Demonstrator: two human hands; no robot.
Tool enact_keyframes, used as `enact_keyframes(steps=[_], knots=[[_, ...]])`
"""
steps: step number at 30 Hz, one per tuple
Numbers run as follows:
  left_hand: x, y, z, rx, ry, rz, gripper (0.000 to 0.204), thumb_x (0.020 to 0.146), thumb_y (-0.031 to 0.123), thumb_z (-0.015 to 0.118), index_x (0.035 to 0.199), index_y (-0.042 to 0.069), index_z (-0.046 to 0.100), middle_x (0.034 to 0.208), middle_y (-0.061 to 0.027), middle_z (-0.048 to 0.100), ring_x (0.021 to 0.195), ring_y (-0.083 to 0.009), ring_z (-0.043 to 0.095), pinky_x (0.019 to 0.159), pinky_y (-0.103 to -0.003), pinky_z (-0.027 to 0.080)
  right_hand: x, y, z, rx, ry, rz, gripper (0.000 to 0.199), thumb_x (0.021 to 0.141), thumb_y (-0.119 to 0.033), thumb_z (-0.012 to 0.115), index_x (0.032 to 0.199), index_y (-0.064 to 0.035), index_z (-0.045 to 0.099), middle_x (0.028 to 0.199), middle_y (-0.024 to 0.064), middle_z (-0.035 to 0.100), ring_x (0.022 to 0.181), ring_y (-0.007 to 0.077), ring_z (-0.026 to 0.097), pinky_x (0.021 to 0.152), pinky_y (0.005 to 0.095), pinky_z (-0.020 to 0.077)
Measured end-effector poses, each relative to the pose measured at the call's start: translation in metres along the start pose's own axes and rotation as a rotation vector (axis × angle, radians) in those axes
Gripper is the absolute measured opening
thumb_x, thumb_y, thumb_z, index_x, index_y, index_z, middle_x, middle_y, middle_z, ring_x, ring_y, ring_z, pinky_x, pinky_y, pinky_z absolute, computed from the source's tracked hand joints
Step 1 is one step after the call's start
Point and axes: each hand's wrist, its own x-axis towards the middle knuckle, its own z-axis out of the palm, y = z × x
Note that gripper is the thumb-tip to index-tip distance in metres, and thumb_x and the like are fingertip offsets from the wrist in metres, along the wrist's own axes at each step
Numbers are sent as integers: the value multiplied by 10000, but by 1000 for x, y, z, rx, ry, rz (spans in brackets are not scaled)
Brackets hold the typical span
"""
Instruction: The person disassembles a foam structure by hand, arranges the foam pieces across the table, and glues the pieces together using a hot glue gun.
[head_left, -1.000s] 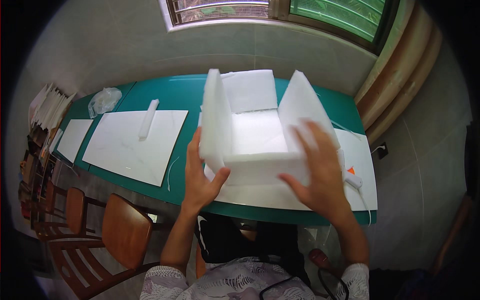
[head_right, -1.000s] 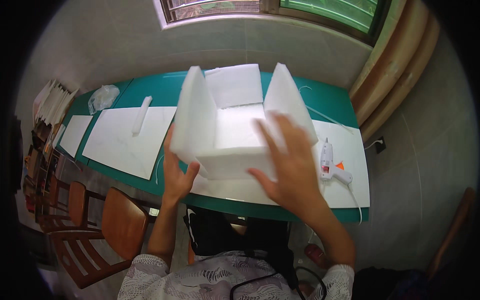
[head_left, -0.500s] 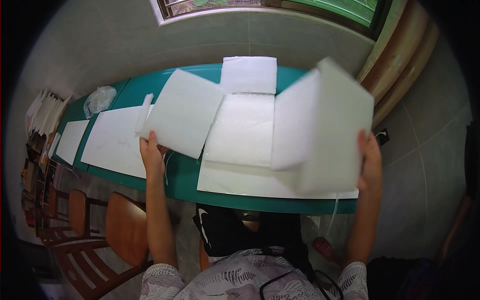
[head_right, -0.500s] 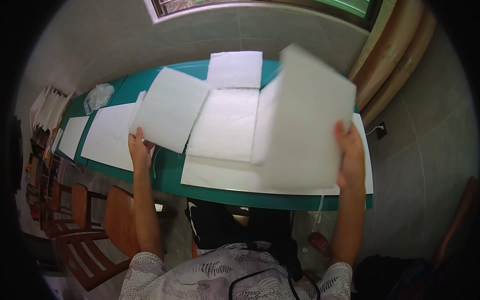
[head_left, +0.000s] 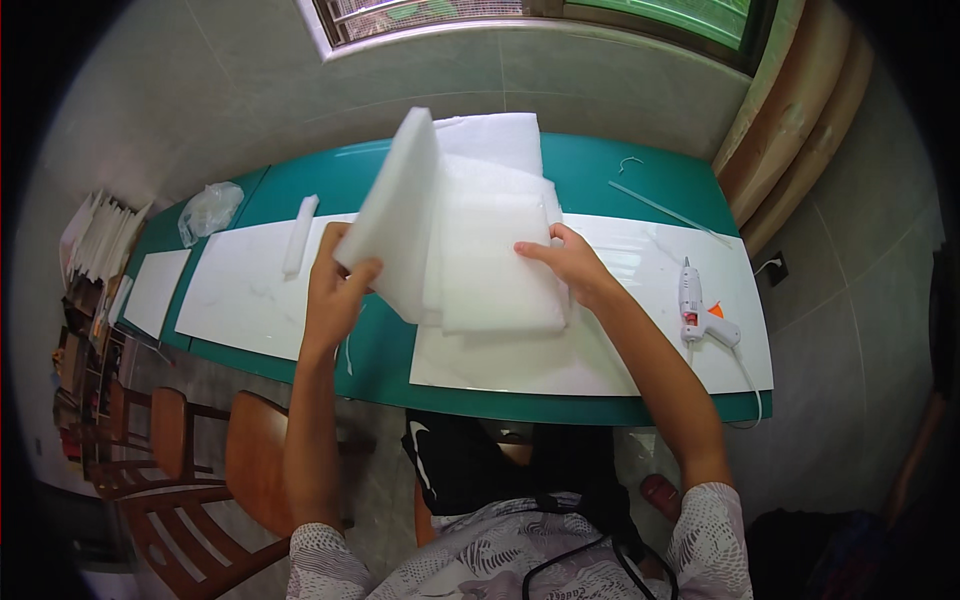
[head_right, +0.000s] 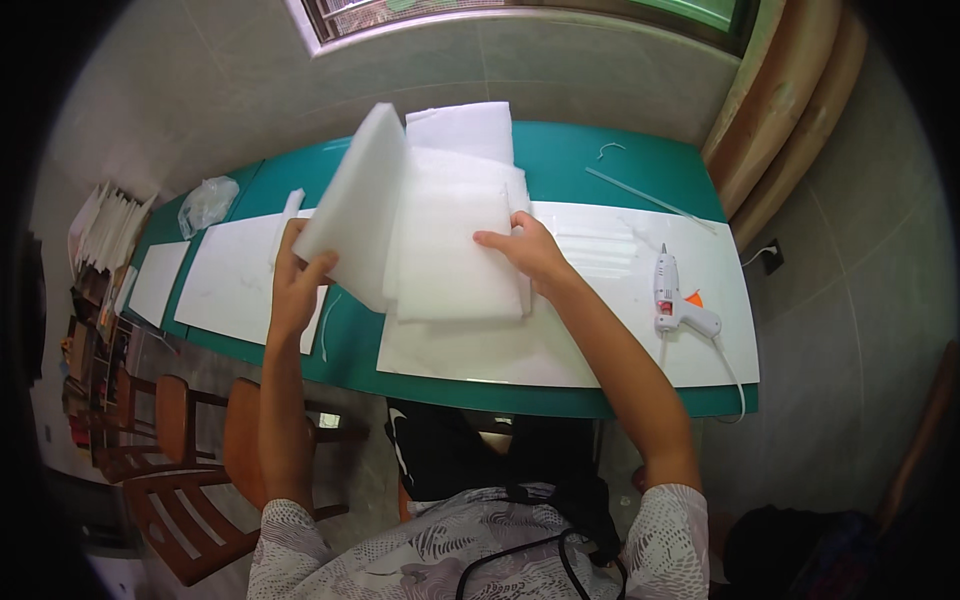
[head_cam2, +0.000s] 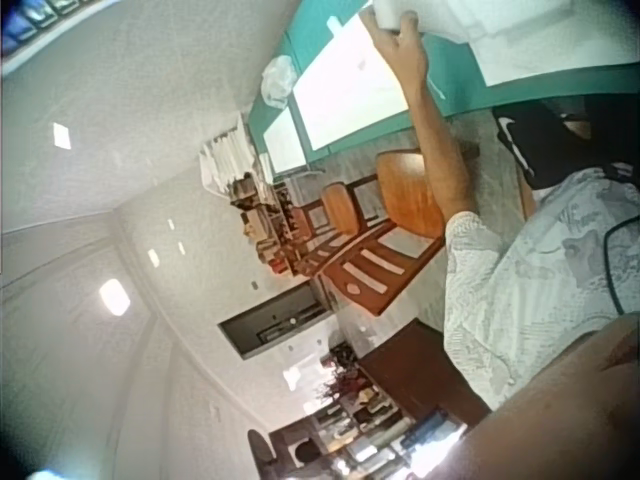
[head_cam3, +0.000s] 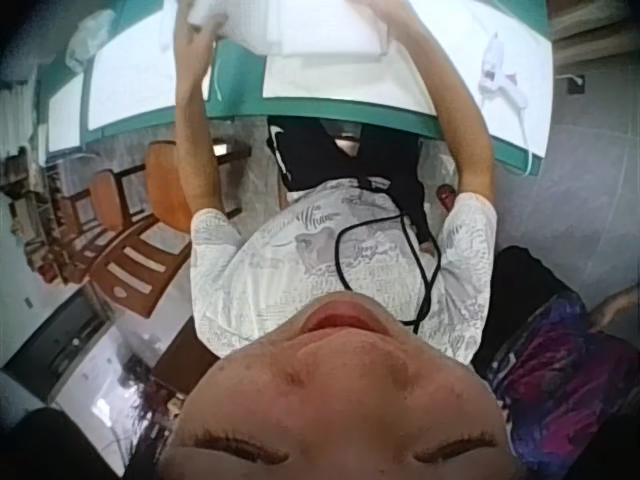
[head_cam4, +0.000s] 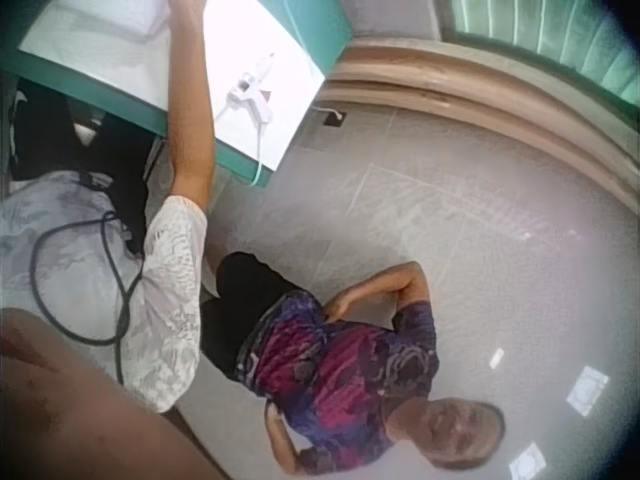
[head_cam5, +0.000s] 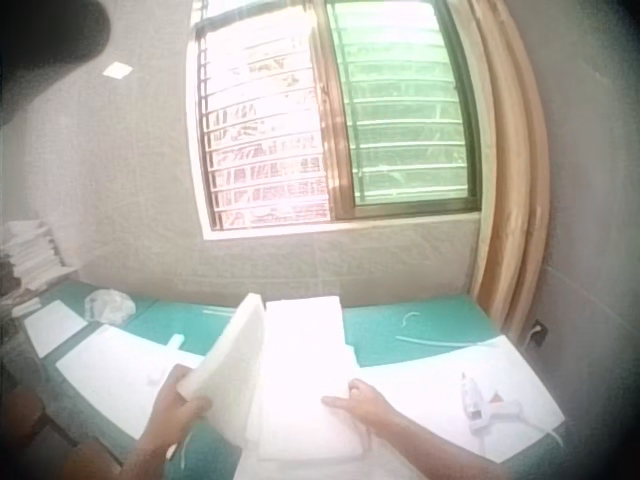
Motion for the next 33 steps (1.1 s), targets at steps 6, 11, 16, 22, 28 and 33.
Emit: enact_keyframes(steps=[6,11,16,22,28,33], knots=[[-19,-34,-122,-289,722,-43,298,872,135,577,1139,9,530,977,-117,622,840,-224,650,703,-352,571,23,29,-20,-337,90,-98,425,740,-197,811,1044,-20,574,943,172,659,799,232,661,688,308,550],[-42,63,-109,257,1085,333,328,940,106,479,1176,-119,503,1132,-281,598,954,-328,665,830,-415,590,19,13,-26,-438,114,-75,568,705,-360,809,1098,-12,589,1119,240,560,972,286,614,777,361,534],[-23,23,118,1221,-243,393,361,770,43,575,1129,78,587,1119,-148,612,972,-226,624,668,-380,537,10,16,-30,-330,6,-158,702,856,-444,683,1384,-81,396,1204,193,569,967,259,616,841,368,498],[-19,20,98,436,-139,400,434,847,235,670,1204,23,542,1207,-162,587,1053,-377,577,895,-403,481,-21,-4,-28,4,-13,-41,1025,810,-656,609,1520,-83,142,1436,246,357,1288,347,412,1056,490,332],[11,-51,59,-12,-31,-407,632,861,375,691,1258,-68,479,1224,-241,556,1144,-291,544,982,-364,419,-1,-7,-1,-114,40,-102,1092,757,-530,738,1495,12,142,1425,284,369,1324,354,398,1088,409,341],[-8,-58,77,-258,-83,-411,633,890,409,650,1292,-39,454,1339,-209,467,1254,-281,440,1049,-408,340,-13,-9,-32,33,-157,-147,892,749,-165,781,1443,22,251,1360,244,457,1243,317,490,1051,386,397]])
